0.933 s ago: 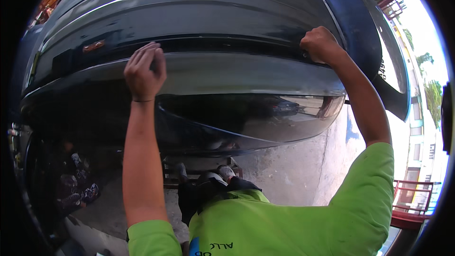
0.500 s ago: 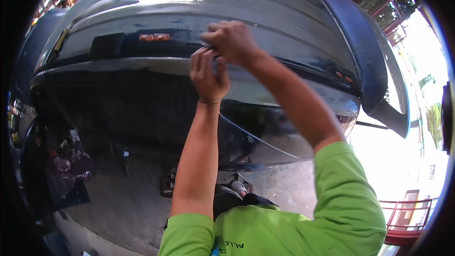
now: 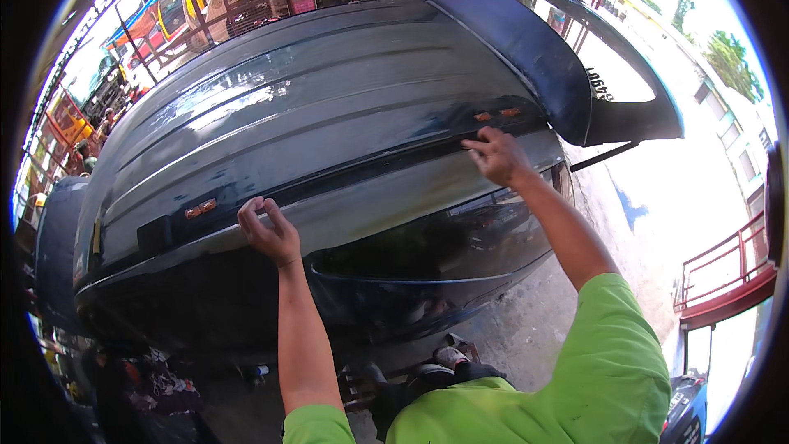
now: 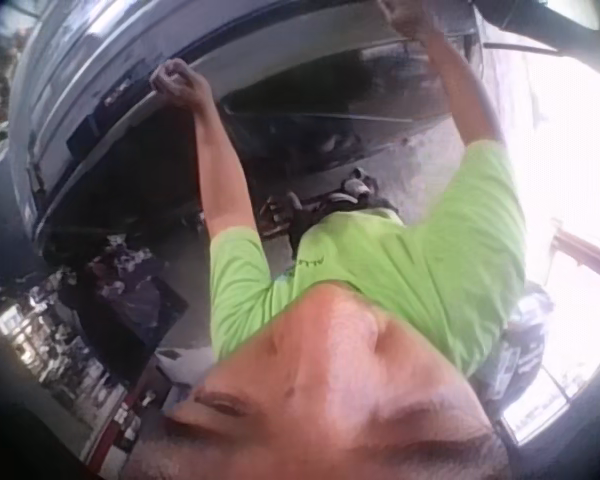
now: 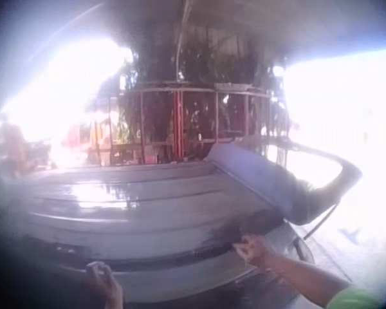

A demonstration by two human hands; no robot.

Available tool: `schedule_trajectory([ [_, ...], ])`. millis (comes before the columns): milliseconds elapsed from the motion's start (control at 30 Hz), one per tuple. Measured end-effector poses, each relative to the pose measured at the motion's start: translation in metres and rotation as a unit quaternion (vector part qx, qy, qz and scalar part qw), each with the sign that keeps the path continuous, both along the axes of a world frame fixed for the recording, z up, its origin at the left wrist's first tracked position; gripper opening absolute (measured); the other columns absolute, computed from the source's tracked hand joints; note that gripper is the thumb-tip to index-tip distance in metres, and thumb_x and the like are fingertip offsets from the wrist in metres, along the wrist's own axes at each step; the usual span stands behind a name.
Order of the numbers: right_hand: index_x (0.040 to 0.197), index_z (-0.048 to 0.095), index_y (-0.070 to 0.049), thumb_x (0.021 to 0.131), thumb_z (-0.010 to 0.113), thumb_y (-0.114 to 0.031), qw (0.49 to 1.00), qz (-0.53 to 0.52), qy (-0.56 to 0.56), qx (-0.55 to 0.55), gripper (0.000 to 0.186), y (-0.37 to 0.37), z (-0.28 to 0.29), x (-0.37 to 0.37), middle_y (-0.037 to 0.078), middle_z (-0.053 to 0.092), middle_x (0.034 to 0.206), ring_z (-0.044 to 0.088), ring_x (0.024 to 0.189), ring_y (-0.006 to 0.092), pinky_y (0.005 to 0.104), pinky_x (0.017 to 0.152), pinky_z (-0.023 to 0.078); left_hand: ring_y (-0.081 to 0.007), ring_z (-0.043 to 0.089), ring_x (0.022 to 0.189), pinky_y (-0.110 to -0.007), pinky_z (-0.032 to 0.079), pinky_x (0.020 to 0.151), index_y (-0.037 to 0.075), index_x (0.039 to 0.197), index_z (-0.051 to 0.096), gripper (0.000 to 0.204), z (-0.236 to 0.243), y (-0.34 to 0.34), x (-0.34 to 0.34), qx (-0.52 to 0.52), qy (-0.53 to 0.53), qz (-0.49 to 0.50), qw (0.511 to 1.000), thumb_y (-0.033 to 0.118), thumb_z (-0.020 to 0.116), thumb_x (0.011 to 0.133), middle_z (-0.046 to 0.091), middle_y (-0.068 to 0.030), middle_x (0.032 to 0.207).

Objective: The person sands the surface of a detached car trunk lid using a sanding block. They repeatedly rub the block across the lid's surface, occasionally dipping it into a bucket of water to wet the surface and the block.

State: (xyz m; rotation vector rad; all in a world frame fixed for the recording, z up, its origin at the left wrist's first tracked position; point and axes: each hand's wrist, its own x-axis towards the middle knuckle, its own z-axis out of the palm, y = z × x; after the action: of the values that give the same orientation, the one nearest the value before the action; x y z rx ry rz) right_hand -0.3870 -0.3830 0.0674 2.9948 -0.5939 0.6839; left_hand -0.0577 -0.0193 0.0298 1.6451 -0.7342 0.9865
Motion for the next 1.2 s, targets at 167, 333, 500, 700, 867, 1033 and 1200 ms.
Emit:
schedule_trajectory([
  [167, 0.118, 0.077, -0.012, 0.101, 0.061, -0.031, 0.971, -0.232, 0.024, -0.049, 0.030, -0.032, 0.006, -0.037, 0.011, 0.065, 0.123, 0.066, 0.108, 0.0297, 0.0478, 0.097, 0.048, -0.0336, 0.065, 0.092, -0.045, 0.049, 0.088, 0.004, 0.098, 0.064, 0.015, 0.000, -0.004, -0.003, 0.067, -0.025, 0.021, 0.997, 0.018, 0.065, 0.101, 0.066, -0.0118, 0.093],
  [333, 0.091, 0.075, -0.002, 0.102, 0.060, -0.041, 0.988, -0.127, -0.086, 0.014, 0.043, 0.079, -0.008, 0.068, 0.013, 0.065, 0.121, 0.064, 0.112, 0.0283, 0.0505, 0.103, 0.041, -0.0366, 0.065, 0.088, -0.045, 0.050, 0.083, 0.002, 0.094, 0.063, 0.017, 0.001, -0.002, -0.002, 0.095, -0.036, 0.018, 0.995, 0.017, 0.063, 0.103, 0.066, -0.0130, 0.090],
  [500, 0.106, 0.075, -0.003, 0.100, 0.066, -0.034, 0.990, 0.016, -0.137, -0.006, 0.033, 0.075, -0.028, 0.067, 0.010, 0.066, 0.116, 0.064, 0.108, 0.0283, 0.0459, 0.100, 0.045, -0.0391, 0.065, 0.088, -0.047, 0.050, 0.082, 0.001, 0.094, 0.064, 0.018, -0.003, 0.000, 0.001, 0.145, -0.027, 0.023, 0.989, 0.015, 0.060, 0.104, 0.066, -0.0150, 0.089],
  [700, 0.106, 0.078, -0.014, 0.098, 0.065, -0.029, 0.995, 0.032, -0.055, -0.075, 0.021, -0.077, -0.004, -0.055, 0.003, 0.069, 0.107, 0.065, 0.103, 0.0250, 0.0450, 0.088, 0.049, -0.0394, 0.065, 0.087, -0.047, 0.049, 0.081, 0.001, 0.090, 0.064, 0.023, -0.008, 0.001, 0.003, 0.173, -0.039, 0.050, 0.983, 0.017, 0.059, 0.105, 0.066, -0.0154, 0.086],
  [867, 0.094, 0.075, -0.010, 0.100, 0.062, -0.028, 0.986, -0.024, 0.027, -0.164, 0.023, -0.141, 0.012, -0.101, 0.004, 0.067, 0.098, 0.064, 0.097, 0.0266, 0.0443, 0.089, 0.047, -0.0391, 0.065, 0.086, -0.048, 0.049, 0.081, 0.001, 0.089, 0.065, 0.022, -0.002, 0.000, 0.000, 0.174, -0.025, 0.040, 0.984, 0.016, 0.060, 0.105, 0.067, -0.0151, 0.086],
  [1033, 0.085, 0.072, -0.008, 0.099, 0.067, -0.027, 0.991, -0.108, 0.006, -0.076, 0.024, -0.047, 0.014, -0.026, 0.007, 0.066, 0.093, 0.065, 0.093, 0.0291, 0.0444, 0.088, 0.048, -0.0384, 0.065, 0.085, -0.047, 0.049, 0.079, 0.003, 0.086, 0.065, 0.020, 0.001, -0.001, -0.004, 0.158, -0.030, 0.040, 0.986, 0.013, 0.062, 0.102, 0.066, -0.0143, 0.083],
  [1200, 0.099, 0.077, -0.008, 0.093, 0.073, -0.017, 0.987, 0.132, -0.085, 0.024, 0.011, 0.093, 0.007, 0.096, 0.007, 0.069, 0.094, 0.066, 0.095, 0.0299, 0.0454, 0.083, 0.053, -0.0351, 0.065, 0.082, -0.044, 0.049, 0.077, 0.006, 0.081, 0.062, 0.021, 0.006, 0.001, -0.004, 0.168, -0.028, 0.041, 0.985, 0.015, 0.063, 0.100, 0.065, -0.0116, 0.081],
])
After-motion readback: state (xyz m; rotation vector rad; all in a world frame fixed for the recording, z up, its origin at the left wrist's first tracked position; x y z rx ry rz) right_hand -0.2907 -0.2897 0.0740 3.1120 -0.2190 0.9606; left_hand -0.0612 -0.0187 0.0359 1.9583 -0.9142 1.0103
